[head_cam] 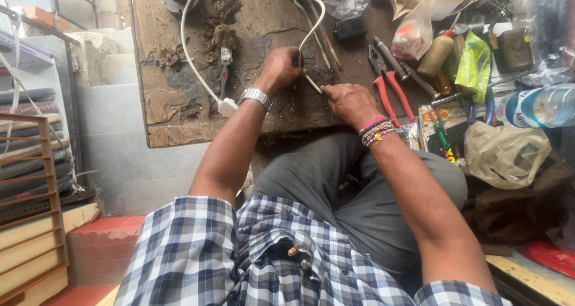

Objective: The person strips the outer insulation of a white electrical cord using pliers, twists the exposed internal wires, and connects them to a small black electrical component.

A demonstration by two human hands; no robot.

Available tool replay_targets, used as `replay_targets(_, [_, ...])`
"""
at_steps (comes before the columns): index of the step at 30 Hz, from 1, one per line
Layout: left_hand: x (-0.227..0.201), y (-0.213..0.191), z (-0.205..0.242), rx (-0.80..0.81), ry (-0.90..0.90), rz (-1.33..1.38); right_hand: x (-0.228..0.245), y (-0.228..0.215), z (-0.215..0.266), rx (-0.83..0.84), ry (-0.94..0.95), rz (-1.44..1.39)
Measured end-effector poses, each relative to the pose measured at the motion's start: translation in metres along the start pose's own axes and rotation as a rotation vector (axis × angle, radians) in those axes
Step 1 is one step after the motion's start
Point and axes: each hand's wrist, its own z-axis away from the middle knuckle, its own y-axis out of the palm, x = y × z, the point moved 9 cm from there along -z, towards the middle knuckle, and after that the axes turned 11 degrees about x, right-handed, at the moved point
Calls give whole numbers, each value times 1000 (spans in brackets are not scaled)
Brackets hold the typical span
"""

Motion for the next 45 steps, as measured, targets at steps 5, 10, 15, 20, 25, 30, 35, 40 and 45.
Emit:
replay_targets(5, [6,-1,-8,-45,72,104,-13,10,16,-3,-21,61])
replay_targets(10, [-8,-11,-4,-96,165,-101,-41,-15,38,-106,55,39])
replay_targets(15, [-8,-8,8,-66,145,-69,-27,-68,44,-443,126,319])
replay_targets(20, [-5,-4,17,-25,163,378,-39,-69,43,-444,197,82])
replay_targets(25, [-6,-10,35,-51,223,572,-45,3,18,-47,111,-234])
replay_targets(30, [-11,-19,54,-65,296,725,-7,25,7,-62,-2,-84])
replay_targets(35, [-9,-28,70,-61,303,781,4,34,6,-151,-69,82])
replay_targets(40, [-11,-36,79,-71,302,788,14,31,4,8,-79,11])
replay_targets(45, [-14,-22,80,-81,286,929,9,-9,24,6,133,-692])
